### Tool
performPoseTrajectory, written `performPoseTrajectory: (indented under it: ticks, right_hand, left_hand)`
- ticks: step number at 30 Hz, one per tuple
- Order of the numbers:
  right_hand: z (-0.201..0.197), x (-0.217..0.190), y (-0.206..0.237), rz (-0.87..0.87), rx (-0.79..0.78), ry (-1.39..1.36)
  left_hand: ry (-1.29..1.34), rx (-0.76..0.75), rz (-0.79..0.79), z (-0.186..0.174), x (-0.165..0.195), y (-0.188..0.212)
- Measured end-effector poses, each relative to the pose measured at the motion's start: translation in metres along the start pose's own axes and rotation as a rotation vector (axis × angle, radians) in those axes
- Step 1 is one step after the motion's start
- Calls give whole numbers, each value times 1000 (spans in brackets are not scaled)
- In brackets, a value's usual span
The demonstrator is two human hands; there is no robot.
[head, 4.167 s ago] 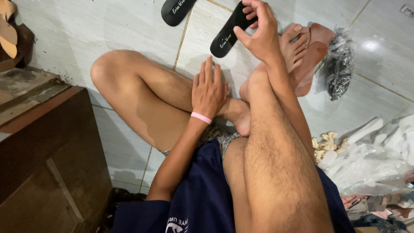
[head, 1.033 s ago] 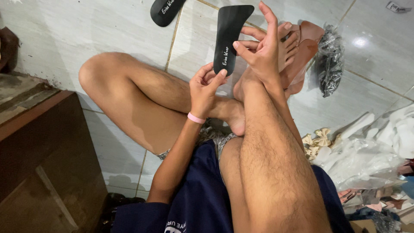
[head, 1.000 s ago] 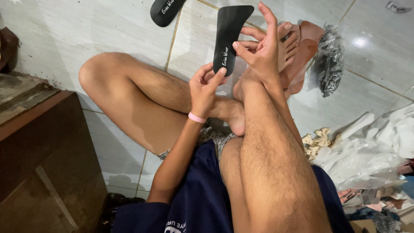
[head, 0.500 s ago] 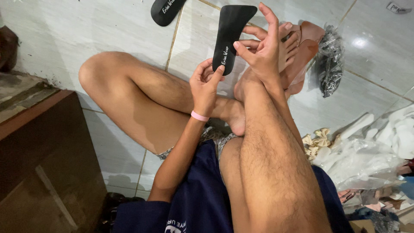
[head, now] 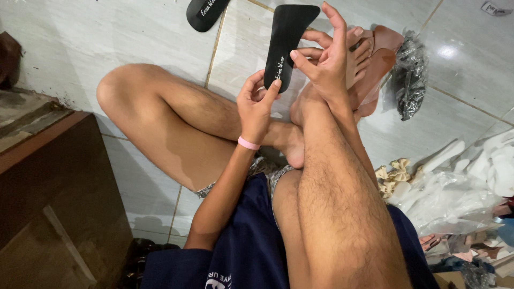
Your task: The person sits on the floor and applies adhesive labels to shoe insoles. They peel backing from the labels, position them on black and brown insoles, and smooth them down. The person handles several insoles one at a time and places them on the floor after labeling.
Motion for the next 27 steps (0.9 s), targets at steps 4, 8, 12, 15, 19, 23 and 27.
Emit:
performPoseTrajectory:
  ticks: [4, 8, 12, 15, 19, 23, 27]
  right_hand:
    - [0, 0, 1, 17, -5, -26]
    - [-1, 4, 0, 14, 12, -6]
    - [-2, 7, -3, -87, -18, 75]
    - [-3, 13, -2, -72, -59, 41]
    - [-4, 15, -2, -32, -75, 28]
    - [-4, 16, -2, 33, -80, -30]
    - [-3, 15, -3, 32, -78, -22]
  left_hand:
    - [-17, 26, -30, -1, -1, -4]
    - [-57, 4, -27, 1, 2, -5]
    - [-7, -100, -24, 6, 7, -9]
    - [-37, -116, -51, 7, 6, -19]
    - [-53, -143, -52, 8, 6, -28]
    - [-50, -104, -147, 3, 3, -31]
    - [-34, -106, -188, 2, 2, -35]
Point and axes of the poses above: each hand's wrist, its own y-axis away from the middle knuckle, its own z-axis out of the palm, x = y × z, the point moved 5 cm from there along -y, towards the middle knuckle, and after that the axes turned 10 degrees about z, right-handed, at the moved point
